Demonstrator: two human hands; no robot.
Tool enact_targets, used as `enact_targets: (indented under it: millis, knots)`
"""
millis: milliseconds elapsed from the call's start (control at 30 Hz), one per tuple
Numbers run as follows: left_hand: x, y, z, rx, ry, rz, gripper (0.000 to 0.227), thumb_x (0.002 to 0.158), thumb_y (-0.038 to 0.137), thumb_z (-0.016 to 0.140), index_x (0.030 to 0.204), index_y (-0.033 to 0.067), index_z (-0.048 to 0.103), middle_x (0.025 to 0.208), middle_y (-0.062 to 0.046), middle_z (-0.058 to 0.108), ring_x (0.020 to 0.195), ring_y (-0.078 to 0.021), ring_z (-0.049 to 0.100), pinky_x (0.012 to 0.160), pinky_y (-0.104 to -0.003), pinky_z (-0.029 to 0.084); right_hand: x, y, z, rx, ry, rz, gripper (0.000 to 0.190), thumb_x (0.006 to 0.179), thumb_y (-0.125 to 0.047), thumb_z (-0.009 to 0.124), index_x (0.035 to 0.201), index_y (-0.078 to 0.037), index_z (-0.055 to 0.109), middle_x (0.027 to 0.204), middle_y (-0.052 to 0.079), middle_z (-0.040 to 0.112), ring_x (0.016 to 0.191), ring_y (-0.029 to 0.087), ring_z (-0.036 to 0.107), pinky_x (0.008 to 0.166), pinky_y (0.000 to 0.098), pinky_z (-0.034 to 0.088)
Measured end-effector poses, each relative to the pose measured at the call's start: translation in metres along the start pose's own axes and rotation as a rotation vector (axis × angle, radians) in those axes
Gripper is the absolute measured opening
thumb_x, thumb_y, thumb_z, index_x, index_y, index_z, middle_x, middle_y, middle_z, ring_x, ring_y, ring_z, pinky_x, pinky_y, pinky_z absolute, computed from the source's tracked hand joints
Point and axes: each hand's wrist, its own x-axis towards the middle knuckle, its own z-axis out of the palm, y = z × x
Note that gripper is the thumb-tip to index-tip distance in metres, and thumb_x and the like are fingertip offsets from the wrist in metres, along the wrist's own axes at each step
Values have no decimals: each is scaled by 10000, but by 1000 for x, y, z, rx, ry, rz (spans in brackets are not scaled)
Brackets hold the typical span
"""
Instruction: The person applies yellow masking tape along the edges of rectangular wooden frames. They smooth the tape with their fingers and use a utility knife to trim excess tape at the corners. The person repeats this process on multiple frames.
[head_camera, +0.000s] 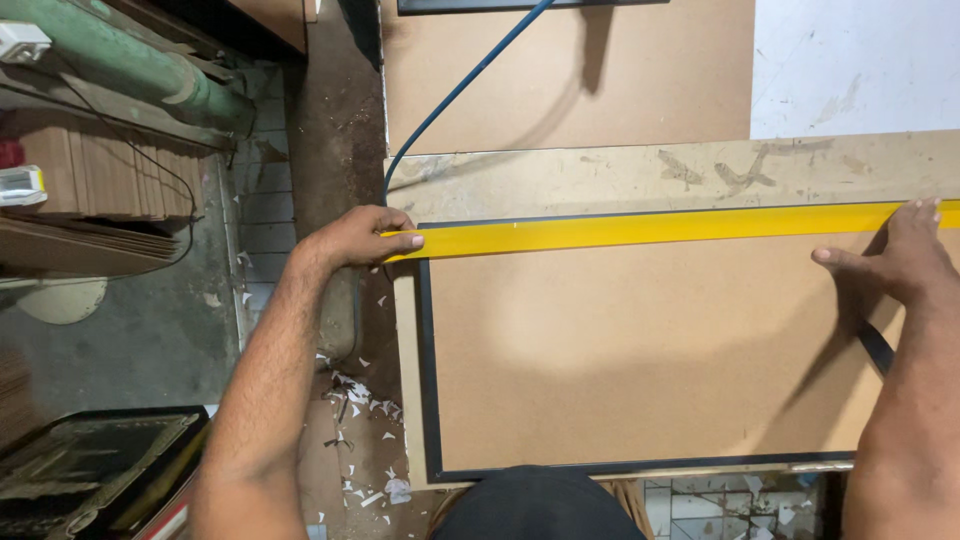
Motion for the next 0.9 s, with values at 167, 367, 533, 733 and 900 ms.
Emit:
enact_targets:
  millis: [167,367,533,733,900]
  knots:
    - [5,2,-1,8,-15,1,390,948,462,652,1033,93,740,709,-49,658,563,-129,606,499,-313,526,-8,-8,-14,108,-125,161,1522,556,-637,896,1587,216,170,1620,476,161,1592,505,139,1289,477,203]
    - [1,4,0,5,7,33,406,938,459,677,958,58,742,655,-58,626,535,-137,595,486,-316,510,-21,-26,-32,249,-119,137,1518,597,-571,904,1607,164,42,1696,375,12,1614,416,-28,1299,443,86]
    - [5,10,1,93,30,-125,407,920,498,683,954,97,739,616,-43,619,530,-133,590,476,-323,470,-31,-52,-49,313,-143,203,1489,608,-586,856,1633,87,11,1713,315,-50,1606,386,-74,1286,453,58]
    - [13,8,2,74,-5,-170,415,912,503,696,948,91,728,597,-39,574,500,-137,497,438,-332,357,-60,-168,-41,338,120,187,1344,864,-782,609,1567,209,35,1665,428,-36,1596,508,-38,1307,518,4]
    - [13,1,4,83,59,-120,392,904,478,715,897,86,731,588,-15,577,501,-116,481,455,-316,363,-131,-412,-1,357,120,-199,1440,698,-834,679,1511,220,130,1604,427,76,1520,535,22,1232,568,40]
